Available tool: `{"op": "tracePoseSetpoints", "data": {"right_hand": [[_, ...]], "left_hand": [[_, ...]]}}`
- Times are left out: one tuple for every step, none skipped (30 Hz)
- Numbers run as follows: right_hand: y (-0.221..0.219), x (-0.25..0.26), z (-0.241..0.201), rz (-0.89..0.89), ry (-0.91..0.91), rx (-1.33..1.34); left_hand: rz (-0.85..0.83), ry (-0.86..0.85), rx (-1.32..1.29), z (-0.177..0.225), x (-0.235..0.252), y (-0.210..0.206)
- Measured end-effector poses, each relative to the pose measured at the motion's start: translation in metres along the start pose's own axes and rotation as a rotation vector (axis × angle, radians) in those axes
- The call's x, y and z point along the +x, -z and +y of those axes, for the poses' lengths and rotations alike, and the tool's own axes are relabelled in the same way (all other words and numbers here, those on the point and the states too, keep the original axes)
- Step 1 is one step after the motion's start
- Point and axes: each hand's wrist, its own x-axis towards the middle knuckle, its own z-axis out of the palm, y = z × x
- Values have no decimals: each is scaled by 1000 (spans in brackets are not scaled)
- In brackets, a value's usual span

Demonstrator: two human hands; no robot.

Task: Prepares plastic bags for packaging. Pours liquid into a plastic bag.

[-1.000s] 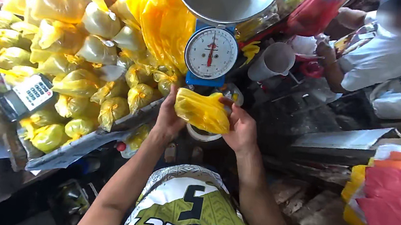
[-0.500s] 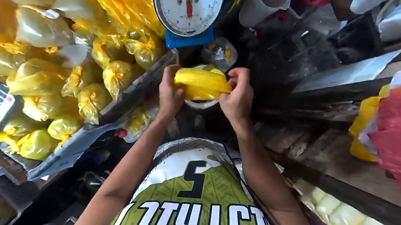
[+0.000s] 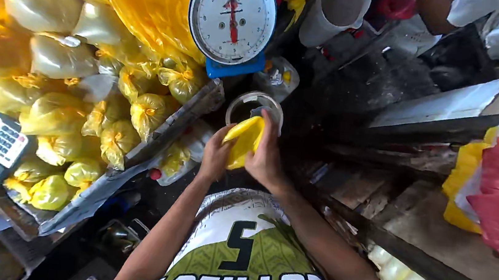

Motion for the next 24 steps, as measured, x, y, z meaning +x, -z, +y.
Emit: {"op": "tracePoseSetpoints", "data": {"right_hand": [[-8, -1, 11, -106, -2, 123], [-12, 2, 26, -235, -51, 304], [-15, 9, 44, -359, -154, 518], [-17, 21, 67, -439, -281, 672], [-20, 36, 96, -447, -404, 709], [-26, 53, 133, -399, -505, 627], [-36, 71, 176, -319, -575, 445], [-50, 89, 226, -250, -603, 202], [-64, 105, 272, -203, -617, -12], [-77, 116, 310, -191, -626, -168], [-86, 124, 337, -202, -625, -294], [-93, 130, 356, -218, -617, -393], [-98, 133, 366, -238, -618, -461], [-99, 137, 369, -274, -630, -520], [-97, 143, 367, -310, -638, -557], [-90, 147, 365, -339, -624, -573], [-83, 149, 364, -366, -590, -578], [-76, 149, 368, -393, -537, -586], [-71, 152, 373, -417, -457, -606], [-68, 156, 376, -428, -349, -616], [-66, 161, 372, -435, -242, -586], [-66, 167, 362, -446, -162, -527], [-67, 174, 349, -476, -147, -450], [-74, 183, 343, -517, -163, -379]], "left_hand": [[55, 34, -119, -11, 3, 3], [125, 55, -190, -24, 5, 8], [197, 68, -214, -36, 4, 16], [258, 70, -211, -49, 1, 25], [304, 75, -193, -59, -5, 33], [344, 92, -175, -66, -11, 40], [365, 116, -165, -72, -17, 45], [373, 137, -162, -77, -23, 49], [374, 158, -157, -82, -30, 50], [377, 183, -151, -86, -38, 48], [384, 212, -153, -89, -47, 44], [391, 237, -168, -92, -55, 38], [397, 257, -178, -94, -64, 32], [404, 267, -187, -94, -71, 27], [415, 271, -192, -95, -76, 22], [431, 275, -200, -95, -80, 19], [454, 279, -213, -96, -84, 17], [486, 282, -221, -97, -89, 15], [521, 287, -217, -98, -92, 14], [553, 300, -210, -97, -94, 15], [582, 319, -202, -96, -95, 17], [606, 342, -193, -94, -97, 18], [619, 359, -190, -94, -100, 18], [623, 374, -189, -96, -102, 17]]}}
